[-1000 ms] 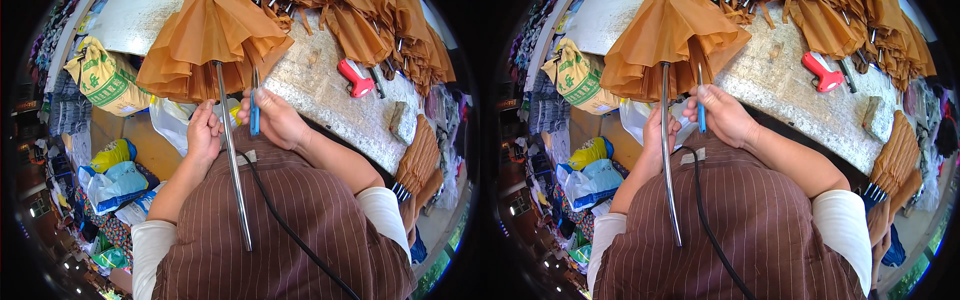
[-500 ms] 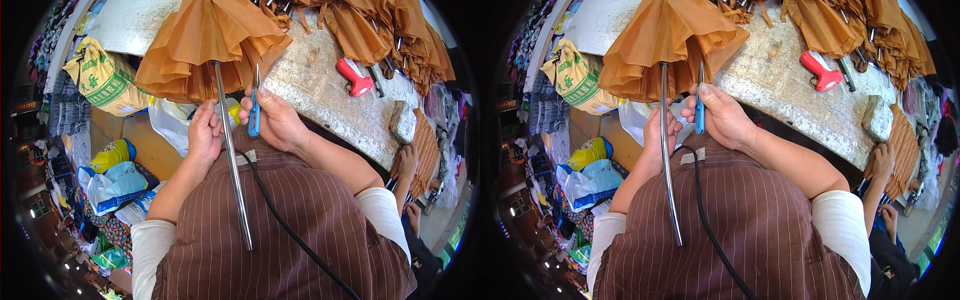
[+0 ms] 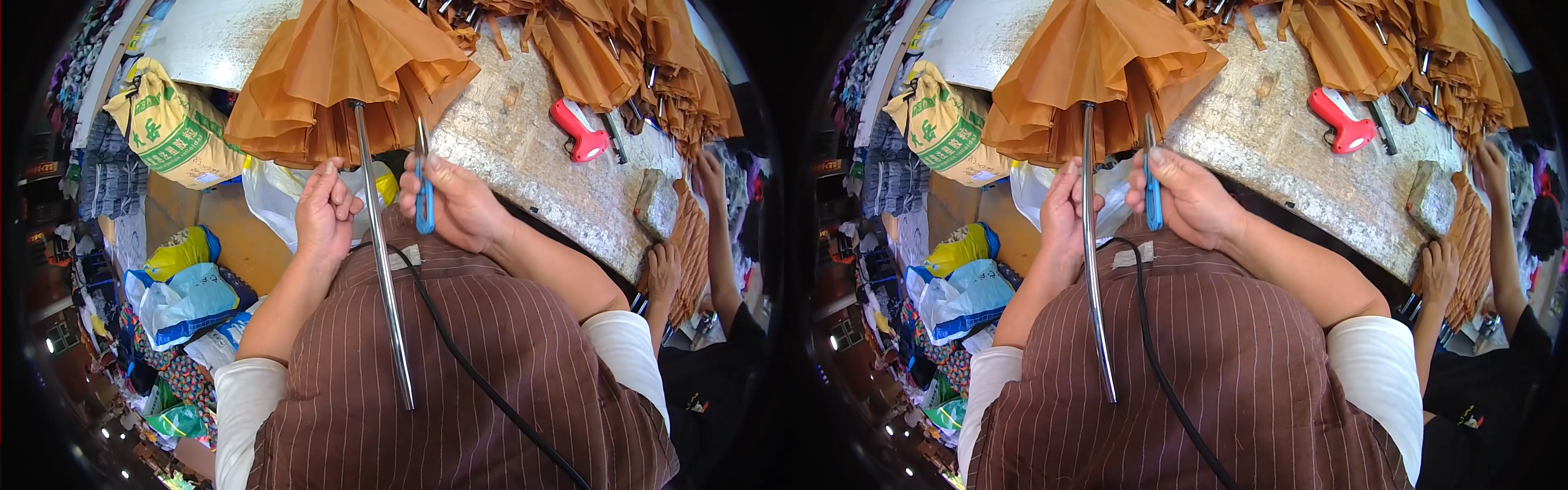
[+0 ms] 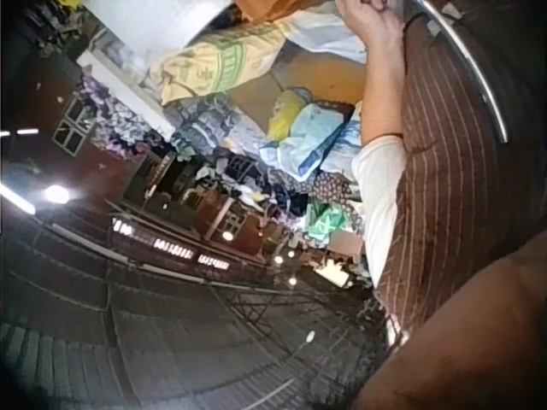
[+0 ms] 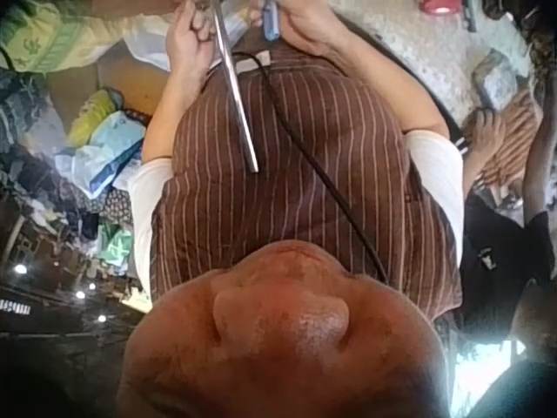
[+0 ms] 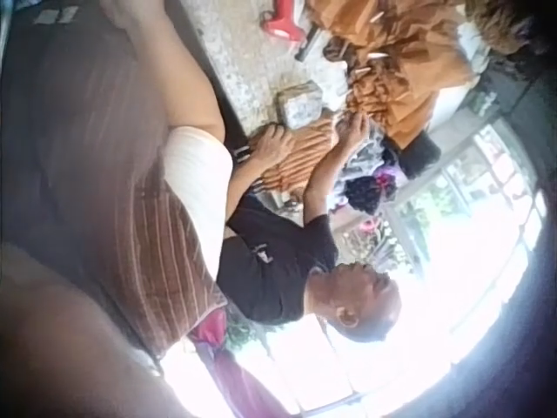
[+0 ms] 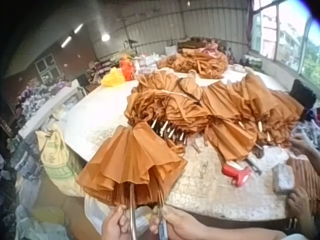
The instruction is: Trimming excess material and finishing the assembly of umbrellas using hand tools.
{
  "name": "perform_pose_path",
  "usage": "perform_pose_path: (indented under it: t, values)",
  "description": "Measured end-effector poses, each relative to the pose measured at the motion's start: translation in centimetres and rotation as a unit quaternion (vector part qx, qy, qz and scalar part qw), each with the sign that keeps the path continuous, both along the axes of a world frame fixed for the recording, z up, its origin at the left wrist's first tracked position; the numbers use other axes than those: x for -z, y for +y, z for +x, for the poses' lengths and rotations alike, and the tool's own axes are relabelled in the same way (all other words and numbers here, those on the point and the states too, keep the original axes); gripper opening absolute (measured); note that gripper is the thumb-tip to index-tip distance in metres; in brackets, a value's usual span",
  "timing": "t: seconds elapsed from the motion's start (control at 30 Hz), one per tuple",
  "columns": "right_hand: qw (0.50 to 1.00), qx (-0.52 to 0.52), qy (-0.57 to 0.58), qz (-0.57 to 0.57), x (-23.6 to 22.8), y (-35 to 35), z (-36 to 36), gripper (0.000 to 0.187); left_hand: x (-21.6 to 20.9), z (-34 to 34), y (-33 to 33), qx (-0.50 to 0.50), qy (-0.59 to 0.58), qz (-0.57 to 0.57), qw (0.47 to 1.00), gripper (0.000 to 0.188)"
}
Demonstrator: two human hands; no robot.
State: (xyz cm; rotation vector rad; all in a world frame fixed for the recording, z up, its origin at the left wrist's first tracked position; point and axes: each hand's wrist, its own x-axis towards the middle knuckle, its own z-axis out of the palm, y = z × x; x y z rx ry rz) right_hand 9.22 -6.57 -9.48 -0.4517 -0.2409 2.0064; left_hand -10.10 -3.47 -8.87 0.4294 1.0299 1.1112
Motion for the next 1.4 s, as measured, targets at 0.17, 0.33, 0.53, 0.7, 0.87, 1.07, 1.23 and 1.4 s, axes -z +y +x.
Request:
perform_pose_path:
  t: [0.17, 0.33, 0.53, 0.7, 0.87, 1.07, 1.23, 1.4]
  values:
    - [0.999, 0.038, -0.017, -0.020, -1.6, 3.3, 0.8, 0.023, -1.2, -0.8, 0.8, -0.022, -0.106, 0.015, 0.994, 0.017]
    - [0.997, -0.012, -0.027, 0.066, -0.5, 3.1, 2.5, 0.024, -2.6, -0.5, 1.7, -0.008, -0.097, 0.049, 0.994, 0.019]
    - [0.890, -0.131, -0.410, 0.148, 0.0, 1.2, 2.4, 0.023, -2.7, -0.1, 2.8, 0.031, -0.051, 0.075, 0.995, 0.018]
    - [0.809, -0.114, -0.532, 0.222, -2.0, 2.0, 0.9, 0.033, -1.4, -0.4, 3.0, 0.001, -0.047, 0.077, 0.996, 0.016]
    - [0.779, -0.069, -0.571, 0.248, -1.6, 3.7, -1.0, 0.035, -0.7, -0.4, 2.4, -0.013, -0.033, 0.032, 0.999, 0.014]
    - [0.737, -0.039, -0.625, 0.254, -1.8, 4.6, -2.2, 0.026, -2.0, 0.2, 2.2, -0.043, -0.036, 0.049, 0.997, 0.014]
    - [0.758, -0.011, -0.602, 0.250, -0.7, 4.2, -1.8, 0.028, -2.9, 0.4, 2.5, -0.045, -0.050, 0.051, 0.996, 0.014]
    - [0.772, -0.018, -0.586, 0.246, -0.6, 4.2, -1.8, 0.030, -2.3, 0.1, 2.8, -0.034, -0.074, 0.062, 0.995, 0.013]
